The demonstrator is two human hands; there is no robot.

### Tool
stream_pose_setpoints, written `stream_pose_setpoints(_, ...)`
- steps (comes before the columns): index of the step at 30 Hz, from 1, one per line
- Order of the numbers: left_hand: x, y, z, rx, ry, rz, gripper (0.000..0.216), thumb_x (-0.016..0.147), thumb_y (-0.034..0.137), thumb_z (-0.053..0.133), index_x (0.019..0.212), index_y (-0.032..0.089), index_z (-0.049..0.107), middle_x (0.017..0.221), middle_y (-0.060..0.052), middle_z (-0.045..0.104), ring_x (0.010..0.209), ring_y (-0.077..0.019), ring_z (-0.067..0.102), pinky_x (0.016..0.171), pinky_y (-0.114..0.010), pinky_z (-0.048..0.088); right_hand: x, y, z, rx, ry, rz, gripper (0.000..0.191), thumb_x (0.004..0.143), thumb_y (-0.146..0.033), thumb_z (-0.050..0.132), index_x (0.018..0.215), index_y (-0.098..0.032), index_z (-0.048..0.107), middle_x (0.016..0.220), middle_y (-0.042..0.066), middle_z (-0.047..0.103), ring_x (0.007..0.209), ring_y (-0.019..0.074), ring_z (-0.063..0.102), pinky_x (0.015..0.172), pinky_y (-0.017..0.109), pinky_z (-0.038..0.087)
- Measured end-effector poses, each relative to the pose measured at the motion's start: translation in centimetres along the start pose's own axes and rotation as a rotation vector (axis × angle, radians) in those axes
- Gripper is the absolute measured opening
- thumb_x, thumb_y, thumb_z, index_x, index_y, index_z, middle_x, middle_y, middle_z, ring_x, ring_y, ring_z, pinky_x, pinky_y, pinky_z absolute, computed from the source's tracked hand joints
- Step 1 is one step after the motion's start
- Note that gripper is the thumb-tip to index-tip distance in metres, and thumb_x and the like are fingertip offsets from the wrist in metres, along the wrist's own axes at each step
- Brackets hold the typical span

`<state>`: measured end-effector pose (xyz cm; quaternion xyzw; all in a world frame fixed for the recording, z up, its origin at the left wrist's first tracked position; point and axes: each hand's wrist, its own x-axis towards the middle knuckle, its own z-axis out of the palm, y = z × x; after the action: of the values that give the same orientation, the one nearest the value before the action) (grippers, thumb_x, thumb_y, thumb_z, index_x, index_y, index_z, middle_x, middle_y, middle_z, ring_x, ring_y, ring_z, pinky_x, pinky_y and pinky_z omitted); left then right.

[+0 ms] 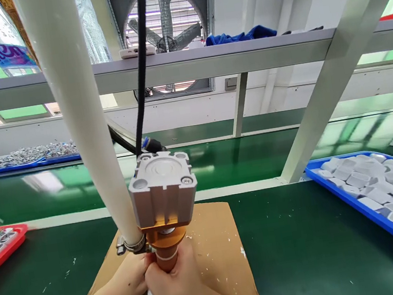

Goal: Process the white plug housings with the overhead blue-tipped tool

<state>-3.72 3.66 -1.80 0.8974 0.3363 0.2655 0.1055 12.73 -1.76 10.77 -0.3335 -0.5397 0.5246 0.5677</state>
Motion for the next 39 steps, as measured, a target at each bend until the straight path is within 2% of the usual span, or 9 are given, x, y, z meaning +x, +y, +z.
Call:
stream_pose_setpoints(7, 0.3, 0.6, -0.4, 0.004, 0.097, 0.042, 0.017, 0.085, 0.021, 0.042, 0.089, 0.022, 0.058, 0.092, -0.007, 0.068, 0.081, -0.0220, 0.064, 0.072, -0.036, 0.058, 0.2, 0.1, 0.3, 0.071, -0.024, 0.096, 0.008, 0.059, -0.022, 0.050, 0.059, -0.022, 0.043, 0.054, -0.004, 0.037, 0.053, 0.0103, 0.033, 0.053, 0.027, 0.032)
stream_pose_setpoints(13, 0.3, 0.4, -0.3, -0.030, 0.108, 0.030, 0.012, 0.082, 0.027, 0.046, 0.084, 0.027, 0.058, 0.087, -0.005, 0.067, 0.077, -0.0240, 0.063, 0.068, -0.039, 0.058, 0.0, 1.0, 0.0, 0.030, 0.074, 0.176, 0.007, 0.057, -0.022, 0.054, 0.061, -0.021, 0.048, 0.055, -0.003, 0.043, 0.053, 0.0111, 0.037, 0.052, 0.028, 0.033)
stream_pose_setpoints(18, 0.0, 0.1, -0.2, -0.005, 0.017, 0.009, 0.016, 0.088, 0.021, 0.042, 0.092, 0.024, 0.057, 0.096, -0.005, 0.066, 0.087, -0.0218, 0.062, 0.074, -0.036, 0.055, 0.3, 0.8, -0.5, 0.014, -0.009, 0.032, 0.008, 0.063, -0.017, 0.051, 0.059, -0.021, 0.045, 0.054, -0.004, 0.037, 0.052, 0.0104, 0.032, 0.051, 0.027, 0.031)
stream_pose_setpoints(22, 0.0, 0.1, -0.5, -0.003, 0.046, 0.072, 0.016, 0.090, 0.016, 0.043, 0.094, 0.022, 0.057, 0.096, -0.005, 0.066, 0.087, -0.0195, 0.060, 0.076, -0.033, 0.053, 1.4, 1.5, -1.1, 0.067, -0.081, -0.015, 0.006, 0.066, -0.016, 0.051, 0.062, -0.020, 0.049, 0.058, -0.003, 0.043, 0.053, 0.0093, 0.036, 0.050, 0.025, 0.031)
stream_pose_setpoints(24, 0.0, 0.1, -0.8, 0.003, 0.034, 0.084, 0.014, 0.091, 0.015, 0.044, 0.094, 0.021, 0.057, 0.097, -0.005, 0.066, 0.087, -0.0190, 0.059, 0.077, -0.033, 0.052, 2.2, 1.8, -1.6, 0.093, 0.004, -0.011, 0.005, 0.063, -0.016, 0.053, 0.067, -0.019, 0.052, 0.063, -0.003, 0.050, 0.053, 0.0080, 0.040, 0.049, 0.024, 0.032)
stream_pose_setpoints(27, 0.1, 0.0, -1.0, -0.004, 0.012, 0.086, 0.015, 0.092, 0.015, 0.045, 0.098, 0.020, 0.057, 0.093, -0.004, 0.066, 0.084, -0.0180, 0.058, 0.075, -0.032, 0.050, 3.7, 1.8, -2.5, 0.060, 0.095, -0.035, 0.010, 0.057, -0.013, 0.052, 0.066, -0.019, 0.050, 0.057, -0.006, 0.046, 0.046, 0.0060, 0.037, 0.043, 0.022, 0.029)
stream_pose_setpoints(31, -0.1, -0.4, -1.0, 0.006, 0.009, 0.098, 0.017, 0.093, 0.015, 0.046, 0.104, 0.020, 0.058, 0.092, -0.004, 0.067, 0.083, -0.0174, 0.058, 0.075, -0.031, 0.050, 5.9, 1.8, -4.2, 0.010, 0.134, -0.127, 0.009, 0.056, -0.012, 0.051, 0.063, -0.018, 0.051, 0.055, -0.005, 0.048, 0.042, 0.0060, 0.039, 0.040, 0.022, 0.028)
stream_pose_setpoints(39, -0.6, -0.9, -0.9, 0.073, 0.059, 0.140, 0.015, 0.092, 0.014, 0.050, 0.099, 0.021, 0.060, 0.101, -0.002, 0.069, 0.091, -0.0171, 0.062, 0.083, -0.034, 0.048, 8.1, 2.9, -7.9, -0.055, 0.218, -0.224, 0.013, 0.056, -0.010, 0.050, 0.064, -0.019, 0.051, 0.056, -0.006, 0.051, 0.042, 0.0062, 0.040, 0.041, 0.023, 0.027)
